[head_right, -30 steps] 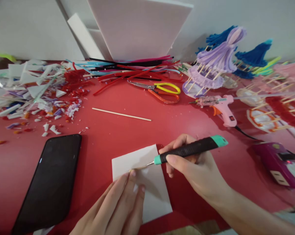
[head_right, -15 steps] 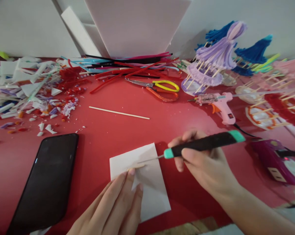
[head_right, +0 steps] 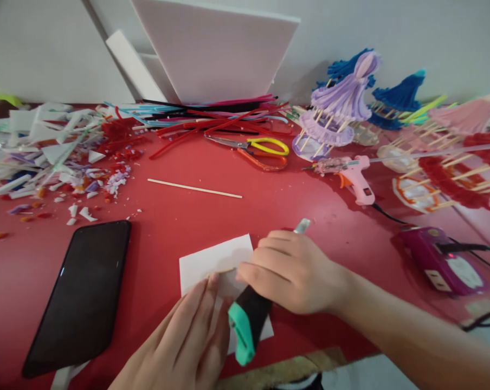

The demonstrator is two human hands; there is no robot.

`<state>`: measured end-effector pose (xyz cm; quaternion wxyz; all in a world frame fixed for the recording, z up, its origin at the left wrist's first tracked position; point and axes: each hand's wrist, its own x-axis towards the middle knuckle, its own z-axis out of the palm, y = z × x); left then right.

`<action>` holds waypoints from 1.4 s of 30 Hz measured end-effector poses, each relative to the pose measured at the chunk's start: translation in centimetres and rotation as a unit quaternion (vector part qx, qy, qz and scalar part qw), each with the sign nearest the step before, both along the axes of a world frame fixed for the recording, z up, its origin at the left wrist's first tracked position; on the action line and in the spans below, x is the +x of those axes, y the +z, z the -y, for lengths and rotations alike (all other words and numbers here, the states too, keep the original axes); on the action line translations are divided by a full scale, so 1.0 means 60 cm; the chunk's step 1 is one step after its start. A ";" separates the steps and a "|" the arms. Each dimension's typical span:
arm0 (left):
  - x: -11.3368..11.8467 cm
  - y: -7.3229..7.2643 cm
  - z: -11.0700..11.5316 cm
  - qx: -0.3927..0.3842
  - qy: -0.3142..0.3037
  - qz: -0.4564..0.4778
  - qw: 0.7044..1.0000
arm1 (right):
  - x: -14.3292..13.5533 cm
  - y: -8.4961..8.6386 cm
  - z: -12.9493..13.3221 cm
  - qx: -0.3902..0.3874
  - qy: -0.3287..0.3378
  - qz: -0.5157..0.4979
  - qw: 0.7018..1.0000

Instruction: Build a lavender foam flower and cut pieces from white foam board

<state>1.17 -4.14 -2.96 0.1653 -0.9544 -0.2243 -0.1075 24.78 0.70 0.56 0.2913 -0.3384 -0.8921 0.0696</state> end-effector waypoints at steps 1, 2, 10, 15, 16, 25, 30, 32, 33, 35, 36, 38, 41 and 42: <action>0.001 0.000 0.000 0.003 0.000 0.005 1.000 | -0.010 -0.007 -0.004 0.050 0.037 0.030 0.998; 0.002 0.001 0.000 0.006 0.001 0.010 1.000 | -0.018 -0.014 -0.007 0.079 0.050 0.050 0.994; 0.002 0.006 0.000 0.005 0.004 0.022 1.000 | -0.024 -0.043 -0.008 0.052 0.041 0.093 0.994; 0.000 0.006 -0.002 0.010 0.004 0.033 0.999 | -0.029 -0.041 -0.009 0.042 0.054 0.072 0.995; 0.000 0.005 -0.002 0.010 0.002 0.034 0.999 | -0.030 -0.042 -0.008 0.035 0.056 0.070 0.995; -0.002 0.004 -0.006 -0.009 -0.006 0.041 0.999 | -0.032 -0.047 -0.006 0.002 0.043 0.071 0.997; -0.003 0.000 -0.006 -0.016 -0.008 0.040 0.999 | -0.033 -0.047 -0.007 -0.007 0.043 0.070 0.997; -0.003 -0.001 -0.006 -0.012 -0.011 0.039 0.999 | -0.034 -0.047 -0.007 -0.006 0.042 0.071 0.997; -0.003 -0.001 -0.006 -0.008 -0.012 0.042 0.999 | -0.034 -0.047 -0.007 -0.004 0.043 0.072 0.996; -0.004 -0.002 -0.006 -0.006 -0.012 0.041 0.999 | -0.034 -0.046 -0.007 -0.002 0.043 0.074 0.996; -0.004 -0.002 -0.006 -0.009 -0.011 0.038 0.999 | -0.034 -0.046 -0.007 -0.002 0.044 0.075 0.996; -0.005 -0.002 -0.005 -0.011 -0.012 0.035 0.999 | -0.035 -0.045 -0.007 -0.003 0.047 0.076 0.996; -0.005 -0.003 -0.003 -0.010 -0.012 0.032 0.999 | -0.035 -0.043 -0.006 0.002 0.051 0.079 0.996; -0.005 -0.003 -0.002 -0.010 -0.011 0.032 0.999 | -0.035 -0.042 -0.006 0.007 0.050 0.081 0.995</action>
